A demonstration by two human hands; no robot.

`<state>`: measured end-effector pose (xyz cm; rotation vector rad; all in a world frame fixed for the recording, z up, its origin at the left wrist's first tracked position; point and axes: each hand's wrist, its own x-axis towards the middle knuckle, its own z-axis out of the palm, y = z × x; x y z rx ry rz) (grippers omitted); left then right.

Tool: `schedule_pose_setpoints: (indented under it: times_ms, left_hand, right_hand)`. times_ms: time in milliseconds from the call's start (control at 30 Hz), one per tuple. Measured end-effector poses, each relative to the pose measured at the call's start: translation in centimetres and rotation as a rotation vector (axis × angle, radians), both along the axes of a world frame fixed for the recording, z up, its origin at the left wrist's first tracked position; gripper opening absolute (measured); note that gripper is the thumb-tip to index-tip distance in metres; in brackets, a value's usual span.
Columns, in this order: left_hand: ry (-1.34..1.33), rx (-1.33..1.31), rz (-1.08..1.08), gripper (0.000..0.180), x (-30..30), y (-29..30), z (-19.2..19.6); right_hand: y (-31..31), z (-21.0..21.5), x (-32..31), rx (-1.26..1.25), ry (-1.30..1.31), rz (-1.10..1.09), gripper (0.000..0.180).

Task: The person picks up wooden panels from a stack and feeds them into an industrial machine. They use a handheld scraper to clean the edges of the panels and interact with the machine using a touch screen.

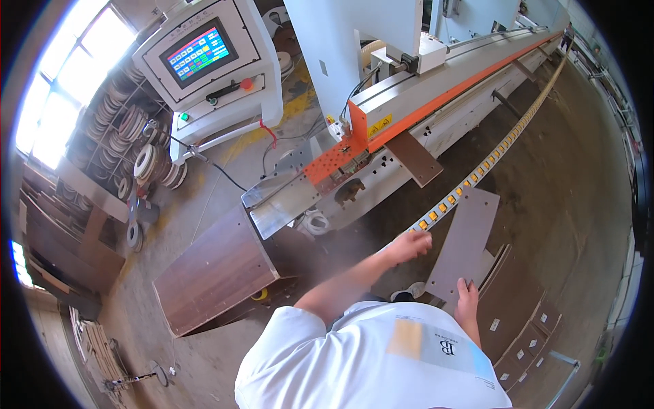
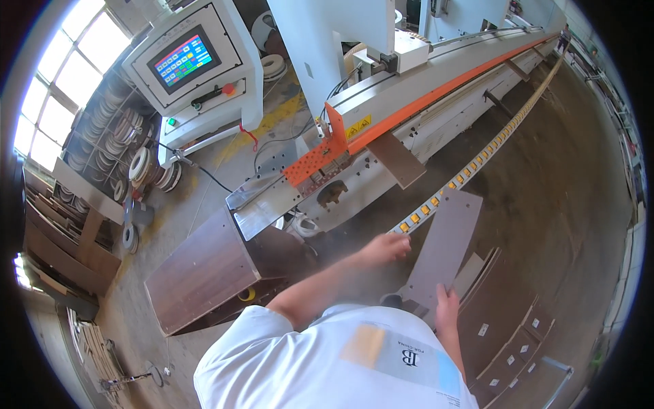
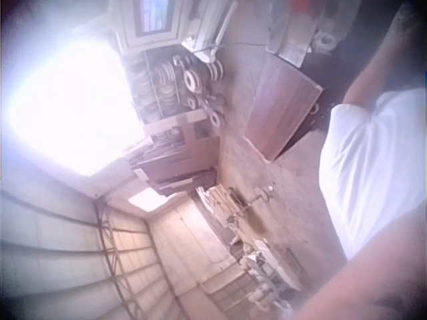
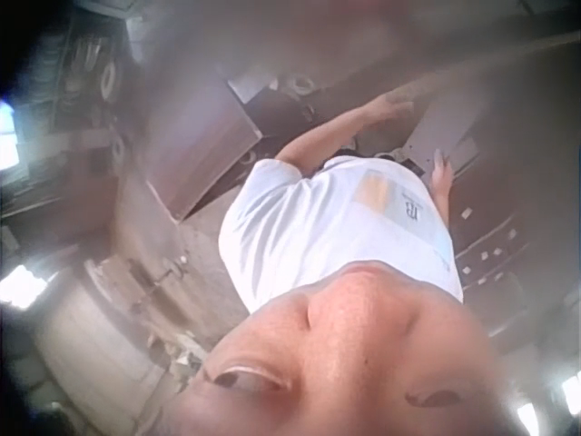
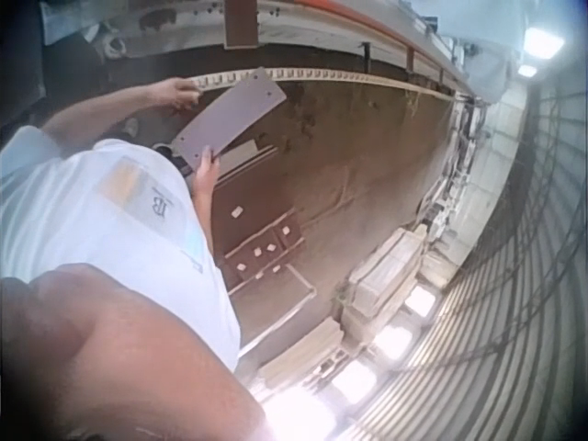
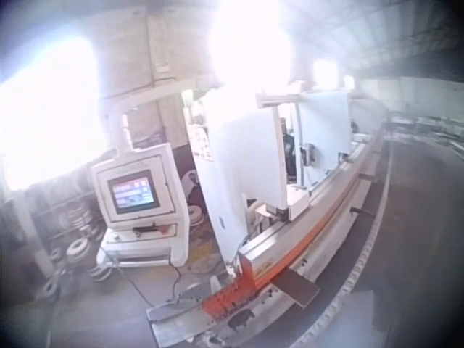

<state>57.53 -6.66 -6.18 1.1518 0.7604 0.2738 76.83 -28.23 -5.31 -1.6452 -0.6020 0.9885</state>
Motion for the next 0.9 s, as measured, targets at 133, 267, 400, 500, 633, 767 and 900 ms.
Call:
schedule_pose_setpoints:
  times_ms: [133,267,400,500,633,767,900]
  left_hand:
    - [0.026,-0.065,0.087,0.044,-0.2,-5.1,2.0]
    - [0.046,-0.073,0.553,0.039,-1.1,-5.3,-2.6]
    - [0.252,0.227,0.653,0.032,-5.3,-2.7,-5.6]
    - [0.321,0.233,0.78,0.034,-9.4,-0.7,-9.5]
    - [0.419,0.24,0.945,0.037,-12.1,1.0,-7.8]
    - [0.311,0.103,1.085,0.039,-14.5,2.7,-11.0]
    - [0.164,0.069,1.178,0.062,-14.7,4.0,-11.1]
  right_hand:
    - [3.0,-0.9,-2.3,0.091,0.19,0.058,0.039]
    - [5.5,-2.0,-4.9,-0.002,0.053,0.39,0.037]
    - [6.4,-5.3,-5.8,-0.017,0.099,0.568,0.047]
    - [5.3,-4.3,-5.8,-0.141,0.099,0.544,0.047]
    - [2.3,-7.2,-2.7,-0.204,0.061,0.407,0.045]
    - [-0.2,-10.6,-0.5,-0.304,0.022,0.317,0.046]
    - [-2.7,-10.5,0.3,-0.429,0.02,0.237,0.045]
